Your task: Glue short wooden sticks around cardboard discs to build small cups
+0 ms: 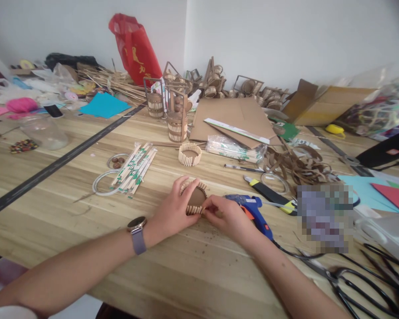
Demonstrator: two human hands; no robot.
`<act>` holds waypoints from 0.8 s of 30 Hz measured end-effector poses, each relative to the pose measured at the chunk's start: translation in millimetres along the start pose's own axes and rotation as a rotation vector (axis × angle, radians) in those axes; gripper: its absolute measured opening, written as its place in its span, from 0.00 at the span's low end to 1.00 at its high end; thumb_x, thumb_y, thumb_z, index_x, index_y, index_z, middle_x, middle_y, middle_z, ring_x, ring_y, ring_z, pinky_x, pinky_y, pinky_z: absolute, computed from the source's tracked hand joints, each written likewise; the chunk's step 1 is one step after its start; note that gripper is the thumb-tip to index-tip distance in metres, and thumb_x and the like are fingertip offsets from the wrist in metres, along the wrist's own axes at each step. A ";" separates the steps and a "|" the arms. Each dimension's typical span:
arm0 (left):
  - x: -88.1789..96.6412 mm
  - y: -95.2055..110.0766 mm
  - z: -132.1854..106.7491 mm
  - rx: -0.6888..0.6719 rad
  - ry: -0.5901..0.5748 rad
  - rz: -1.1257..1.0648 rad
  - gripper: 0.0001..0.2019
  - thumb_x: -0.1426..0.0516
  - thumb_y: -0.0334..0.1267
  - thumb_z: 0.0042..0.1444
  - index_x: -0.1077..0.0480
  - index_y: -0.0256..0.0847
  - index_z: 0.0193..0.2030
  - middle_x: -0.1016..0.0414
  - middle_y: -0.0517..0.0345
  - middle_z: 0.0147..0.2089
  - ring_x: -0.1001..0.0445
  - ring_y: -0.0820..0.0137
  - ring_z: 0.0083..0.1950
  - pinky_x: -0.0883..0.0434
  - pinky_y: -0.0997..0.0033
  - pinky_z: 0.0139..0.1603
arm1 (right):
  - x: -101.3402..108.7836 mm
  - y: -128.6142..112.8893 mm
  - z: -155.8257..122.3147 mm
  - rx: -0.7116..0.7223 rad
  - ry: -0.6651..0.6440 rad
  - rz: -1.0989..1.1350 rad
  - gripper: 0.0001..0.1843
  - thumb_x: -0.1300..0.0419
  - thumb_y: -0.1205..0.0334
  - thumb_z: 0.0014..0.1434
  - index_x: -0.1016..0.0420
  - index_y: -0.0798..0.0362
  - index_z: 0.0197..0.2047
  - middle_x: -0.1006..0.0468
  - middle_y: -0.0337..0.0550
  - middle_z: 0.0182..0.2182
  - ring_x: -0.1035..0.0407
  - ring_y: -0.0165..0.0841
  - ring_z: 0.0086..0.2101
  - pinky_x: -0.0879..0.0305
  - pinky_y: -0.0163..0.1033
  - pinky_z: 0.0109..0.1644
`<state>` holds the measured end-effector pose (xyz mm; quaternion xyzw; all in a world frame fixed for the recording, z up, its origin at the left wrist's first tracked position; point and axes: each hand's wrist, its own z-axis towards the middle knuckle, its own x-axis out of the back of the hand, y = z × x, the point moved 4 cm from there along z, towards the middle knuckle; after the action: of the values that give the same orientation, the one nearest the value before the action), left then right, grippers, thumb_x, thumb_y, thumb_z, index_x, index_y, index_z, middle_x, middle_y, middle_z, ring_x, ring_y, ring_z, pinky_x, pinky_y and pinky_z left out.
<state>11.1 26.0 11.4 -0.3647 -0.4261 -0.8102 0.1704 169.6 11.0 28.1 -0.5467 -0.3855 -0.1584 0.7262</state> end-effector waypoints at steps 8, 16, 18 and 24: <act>0.9 0.7 0.1 0.015 0.000 -0.004 0.43 0.37 0.30 0.50 0.54 0.50 0.69 0.51 0.43 0.66 0.44 0.50 0.68 0.36 0.44 0.64 | -0.9 0.2 -1.0 0.024 0.024 -0.024 0.06 0.44 0.71 0.58 0.28 0.51 0.33 0.22 0.38 0.29 0.29 0.31 0.29 0.38 0.33 0.32; 1.0 0.6 -0.2 0.006 0.015 -0.008 0.43 0.37 0.30 0.50 0.54 0.50 0.69 0.50 0.43 0.66 0.44 0.50 0.68 0.36 0.44 0.64 | -3.8 1.7 -1.1 0.028 0.044 -0.026 0.06 0.43 0.71 0.58 0.29 0.50 0.34 0.21 0.38 0.29 0.28 0.31 0.29 0.37 0.33 0.32; 0.3 0.3 0.0 0.007 0.012 0.002 0.43 0.38 0.30 0.50 0.54 0.50 0.69 0.51 0.43 0.66 0.44 0.50 0.68 0.36 0.44 0.63 | -4.1 1.3 -1.0 0.026 0.048 -0.029 0.06 0.43 0.71 0.58 0.29 0.50 0.34 0.21 0.38 0.29 0.28 0.31 0.29 0.37 0.33 0.32; -0.1 1.0 0.6 0.005 -0.002 0.019 0.43 0.38 0.30 0.49 0.54 0.48 0.69 0.51 0.42 0.66 0.45 0.50 0.69 0.36 0.45 0.64 | -4.3 -1.6 -1.9 0.037 0.052 -0.047 0.07 0.43 0.72 0.58 0.30 0.50 0.34 0.22 0.38 0.29 0.28 0.31 0.29 0.37 0.33 0.32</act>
<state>12.0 25.9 12.1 -0.3689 -0.4249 -0.8071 0.1789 166.5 7.9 25.9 -0.5196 -0.3820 -0.1826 0.7421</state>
